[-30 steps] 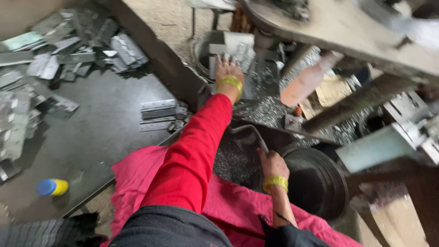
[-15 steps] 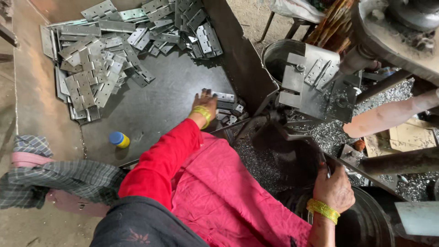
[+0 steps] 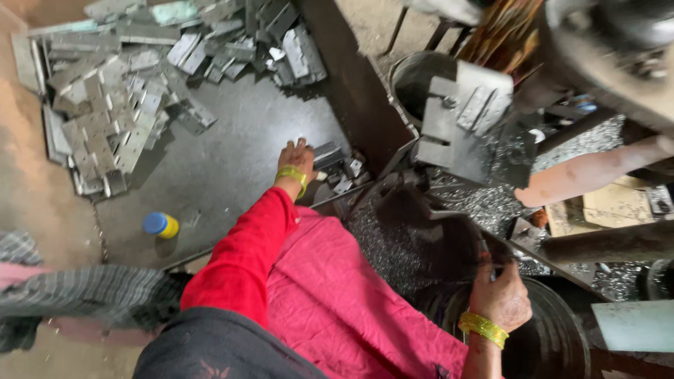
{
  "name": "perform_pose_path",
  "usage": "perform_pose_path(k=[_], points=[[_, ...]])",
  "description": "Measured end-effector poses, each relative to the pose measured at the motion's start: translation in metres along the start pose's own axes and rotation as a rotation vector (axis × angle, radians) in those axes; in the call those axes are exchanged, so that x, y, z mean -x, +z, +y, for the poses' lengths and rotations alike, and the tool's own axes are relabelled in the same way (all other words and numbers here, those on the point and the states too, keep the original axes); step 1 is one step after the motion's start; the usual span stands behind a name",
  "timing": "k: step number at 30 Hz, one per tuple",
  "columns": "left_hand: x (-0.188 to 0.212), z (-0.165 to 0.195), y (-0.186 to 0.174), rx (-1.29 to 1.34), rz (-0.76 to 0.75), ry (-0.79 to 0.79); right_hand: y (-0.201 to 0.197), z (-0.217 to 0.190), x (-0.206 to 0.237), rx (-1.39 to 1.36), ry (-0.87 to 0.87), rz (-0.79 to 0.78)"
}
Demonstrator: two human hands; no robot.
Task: The person operates a drill press to process small metal plates. They pick up each plate, place it under the drill, activate the machine, and then remove the processed plate to a pile.
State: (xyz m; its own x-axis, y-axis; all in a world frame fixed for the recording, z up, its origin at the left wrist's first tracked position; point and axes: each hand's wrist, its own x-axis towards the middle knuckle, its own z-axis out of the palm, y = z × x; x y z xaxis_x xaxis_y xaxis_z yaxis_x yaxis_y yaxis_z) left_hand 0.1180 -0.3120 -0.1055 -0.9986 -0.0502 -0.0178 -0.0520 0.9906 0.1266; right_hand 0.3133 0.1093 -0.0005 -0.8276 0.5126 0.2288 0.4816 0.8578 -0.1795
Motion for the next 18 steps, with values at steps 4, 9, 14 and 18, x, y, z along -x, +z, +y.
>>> perform_pose_path(k=[4,9,14,18], points=[[0.004,-0.003,0.009,0.115,0.136,-0.043,0.003,-0.001,-0.004,-0.009,0.03,-0.049],[0.016,-0.014,-0.004,0.258,0.152,-0.179,0.003,-0.001,-0.006,-0.052,0.054,-0.061],[0.02,-0.014,-0.016,0.21,0.104,-0.224,-0.002,-0.003,-0.005,-0.077,0.081,-0.126],[0.027,-0.009,-0.022,0.278,0.174,-0.303,-0.002,-0.002,-0.004,-0.083,0.066,-0.138]])
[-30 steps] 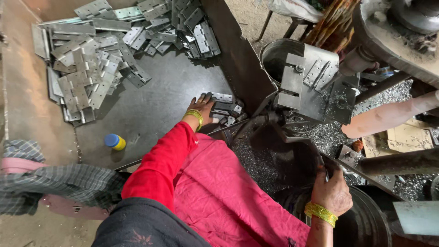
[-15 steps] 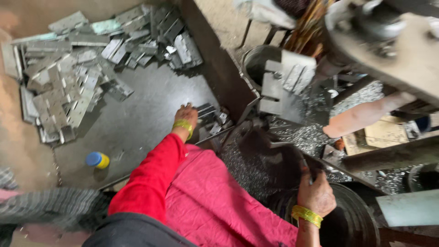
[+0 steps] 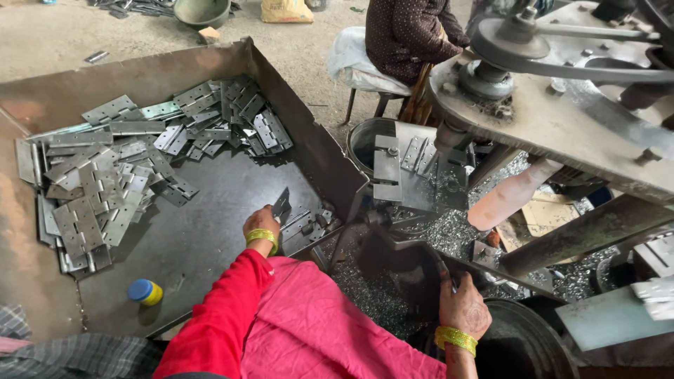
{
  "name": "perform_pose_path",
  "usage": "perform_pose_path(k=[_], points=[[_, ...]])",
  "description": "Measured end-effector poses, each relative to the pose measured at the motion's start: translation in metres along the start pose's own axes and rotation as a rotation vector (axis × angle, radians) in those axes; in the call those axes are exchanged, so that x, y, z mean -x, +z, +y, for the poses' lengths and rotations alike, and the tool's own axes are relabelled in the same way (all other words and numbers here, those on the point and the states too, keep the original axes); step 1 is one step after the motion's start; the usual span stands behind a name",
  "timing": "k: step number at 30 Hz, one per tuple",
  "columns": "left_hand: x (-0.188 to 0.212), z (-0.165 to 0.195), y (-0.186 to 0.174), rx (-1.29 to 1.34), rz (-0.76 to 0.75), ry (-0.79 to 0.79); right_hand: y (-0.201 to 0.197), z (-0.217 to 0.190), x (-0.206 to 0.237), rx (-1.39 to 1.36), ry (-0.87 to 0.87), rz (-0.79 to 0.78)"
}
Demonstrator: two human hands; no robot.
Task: The person operates a drill press to process small metal plates. They pick up each plate, place it under the drill, activate the machine, and then remove the processed plate to a pile.
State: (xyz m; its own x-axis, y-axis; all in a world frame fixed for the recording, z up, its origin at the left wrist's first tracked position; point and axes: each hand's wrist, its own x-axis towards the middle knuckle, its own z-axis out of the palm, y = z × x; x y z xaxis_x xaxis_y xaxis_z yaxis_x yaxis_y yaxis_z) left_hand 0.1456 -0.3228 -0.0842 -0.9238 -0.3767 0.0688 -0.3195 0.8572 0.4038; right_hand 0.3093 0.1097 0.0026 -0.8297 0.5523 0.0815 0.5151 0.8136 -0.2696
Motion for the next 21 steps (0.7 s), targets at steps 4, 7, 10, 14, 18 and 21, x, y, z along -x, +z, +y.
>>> perform_pose_path(k=[4,7,10,14,18,21], points=[[0.007,-0.003,-0.009,0.267,0.091,0.016,0.004,0.004,-0.001,0.01,-0.021,0.048],[0.006,-0.008,-0.01,0.472,0.168,-0.012,0.006,0.005,-0.002,0.007,0.005,0.012],[-0.005,-0.004,-0.005,0.847,0.297,-0.015,0.005,0.003,-0.002,0.012,0.015,-0.003],[-0.026,0.032,-0.009,1.255,0.24,-0.091,0.001,0.001,0.001,-0.013,-0.008,0.025],[-0.031,0.101,-0.041,1.547,0.081,-0.014,-0.002,0.0,0.003,-0.037,-0.017,0.034],[-0.007,0.15,-0.069,0.922,0.548,0.443,-0.003,0.0,0.004,-0.031,-0.026,0.023]])
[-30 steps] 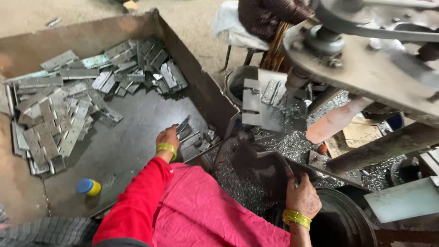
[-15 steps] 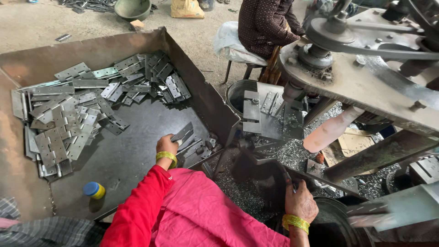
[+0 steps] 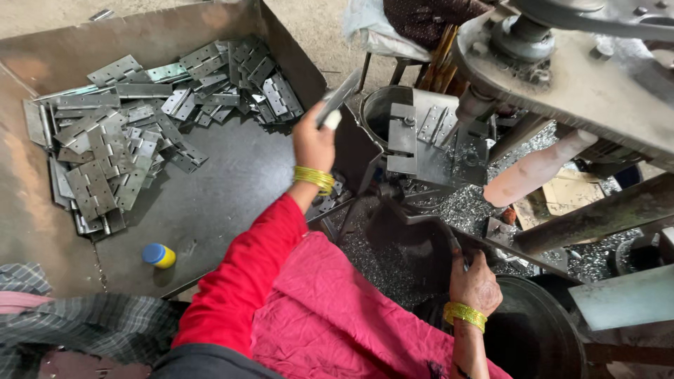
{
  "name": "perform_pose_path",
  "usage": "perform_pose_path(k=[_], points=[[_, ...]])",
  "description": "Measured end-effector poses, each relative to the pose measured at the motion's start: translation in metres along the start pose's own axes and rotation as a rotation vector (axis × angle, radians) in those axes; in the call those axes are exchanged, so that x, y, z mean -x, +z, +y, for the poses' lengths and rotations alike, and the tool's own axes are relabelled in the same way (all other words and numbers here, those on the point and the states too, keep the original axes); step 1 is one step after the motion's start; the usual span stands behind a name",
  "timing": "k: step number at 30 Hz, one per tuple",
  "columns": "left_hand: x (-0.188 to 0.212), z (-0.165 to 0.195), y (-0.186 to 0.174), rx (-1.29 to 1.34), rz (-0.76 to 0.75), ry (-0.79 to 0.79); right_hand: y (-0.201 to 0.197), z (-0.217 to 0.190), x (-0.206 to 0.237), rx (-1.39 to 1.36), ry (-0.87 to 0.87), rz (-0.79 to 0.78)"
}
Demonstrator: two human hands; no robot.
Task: The person operates a drill press to process small metal plates. They pick up each plate, place it under the drill, activate the machine, and then remove the processed plate to a pile.
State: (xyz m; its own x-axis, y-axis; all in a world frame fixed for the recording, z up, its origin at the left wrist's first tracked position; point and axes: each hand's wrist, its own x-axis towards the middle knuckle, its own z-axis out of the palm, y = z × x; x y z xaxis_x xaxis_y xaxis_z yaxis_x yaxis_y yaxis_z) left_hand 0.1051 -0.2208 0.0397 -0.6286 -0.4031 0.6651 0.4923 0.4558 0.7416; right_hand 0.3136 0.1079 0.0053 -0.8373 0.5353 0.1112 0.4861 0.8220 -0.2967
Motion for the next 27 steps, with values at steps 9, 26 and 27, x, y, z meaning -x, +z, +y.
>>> perform_pose_path(k=[9,26,27], points=[[0.05,0.048,0.006,-0.609,-0.488,0.685,-0.003,-0.003,-0.001,-0.039,0.005,0.032],[0.137,0.119,0.119,-0.981,-0.754,0.583,0.003,0.0,0.0,-0.021,-0.001,0.012],[0.14,0.12,0.128,-0.969,-0.732,0.52,0.004,0.002,-0.001,-0.021,-0.007,-0.005]])
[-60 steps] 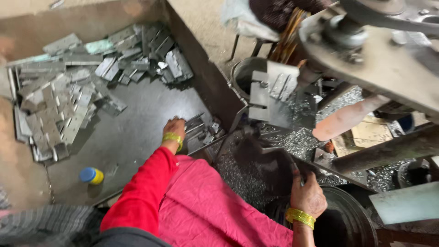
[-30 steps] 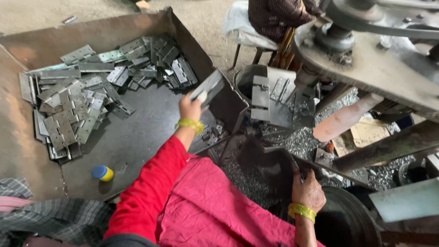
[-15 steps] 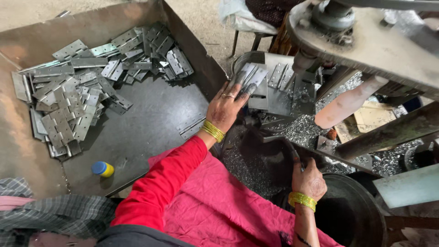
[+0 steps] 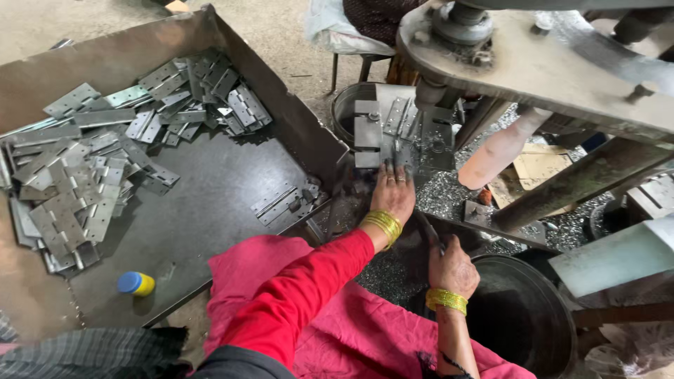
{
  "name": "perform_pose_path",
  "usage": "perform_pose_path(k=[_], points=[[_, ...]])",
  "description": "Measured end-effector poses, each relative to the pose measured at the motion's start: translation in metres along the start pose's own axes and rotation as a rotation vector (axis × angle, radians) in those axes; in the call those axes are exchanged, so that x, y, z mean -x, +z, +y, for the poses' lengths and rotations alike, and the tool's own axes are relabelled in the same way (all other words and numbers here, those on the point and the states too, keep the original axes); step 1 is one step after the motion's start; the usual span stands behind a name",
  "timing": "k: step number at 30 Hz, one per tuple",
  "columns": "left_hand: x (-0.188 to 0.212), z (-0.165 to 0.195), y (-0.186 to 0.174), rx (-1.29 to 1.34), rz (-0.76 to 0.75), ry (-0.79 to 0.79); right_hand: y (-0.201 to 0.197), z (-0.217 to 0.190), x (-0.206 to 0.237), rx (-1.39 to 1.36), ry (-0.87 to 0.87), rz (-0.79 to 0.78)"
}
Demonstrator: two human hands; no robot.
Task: The person operates a drill press to process small metal plates. They pick up each plate, place it under the drill, activate the machine, and then remove the processed plate to a pile.
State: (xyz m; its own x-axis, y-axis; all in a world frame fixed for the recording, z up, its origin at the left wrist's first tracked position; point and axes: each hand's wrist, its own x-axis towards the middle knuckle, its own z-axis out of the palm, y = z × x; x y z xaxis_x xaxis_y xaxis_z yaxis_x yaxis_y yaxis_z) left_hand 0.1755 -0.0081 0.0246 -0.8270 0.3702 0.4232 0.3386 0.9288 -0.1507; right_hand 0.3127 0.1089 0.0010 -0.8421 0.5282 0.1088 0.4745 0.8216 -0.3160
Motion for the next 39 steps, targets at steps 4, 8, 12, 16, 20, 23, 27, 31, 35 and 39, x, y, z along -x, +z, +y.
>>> perform_pose_path(k=[4,8,12,16,20,23,27,31,35,39], points=[[-0.018,0.0,0.009,0.316,-0.305,-0.127,-0.002,0.003,-0.007,0.019,-0.033,-0.087],[-0.026,-0.018,0.013,0.226,-0.316,-0.112,-0.018,-0.008,-0.023,0.095,-0.098,-0.142],[-0.026,-0.024,0.015,0.239,-0.372,-0.026,-0.041,-0.028,-0.039,0.181,-0.184,-0.126],[-0.036,-0.023,0.019,0.134,-0.37,-0.01,-0.05,-0.038,-0.047,0.219,-0.193,-0.126],[-0.045,-0.026,0.013,0.153,-0.276,-0.043,-0.027,-0.02,-0.029,0.188,-0.097,-0.106],[-0.041,-0.029,0.005,0.223,-0.328,-0.05,-0.001,-0.001,-0.012,0.09,0.034,-0.243],[-0.034,-0.027,0.002,0.199,-0.299,-0.047,0.008,0.009,-0.025,0.081,0.008,-0.242],[-0.036,-0.024,0.012,0.178,-0.257,-0.047,-0.001,0.005,-0.049,0.191,-0.055,-0.225],[-0.035,-0.024,0.02,0.225,-0.198,-0.085,0.015,0.007,-0.028,0.167,0.048,-0.214],[-0.033,-0.029,0.017,0.202,-0.166,-0.031,0.032,0.017,-0.01,-0.005,0.058,-0.252]])
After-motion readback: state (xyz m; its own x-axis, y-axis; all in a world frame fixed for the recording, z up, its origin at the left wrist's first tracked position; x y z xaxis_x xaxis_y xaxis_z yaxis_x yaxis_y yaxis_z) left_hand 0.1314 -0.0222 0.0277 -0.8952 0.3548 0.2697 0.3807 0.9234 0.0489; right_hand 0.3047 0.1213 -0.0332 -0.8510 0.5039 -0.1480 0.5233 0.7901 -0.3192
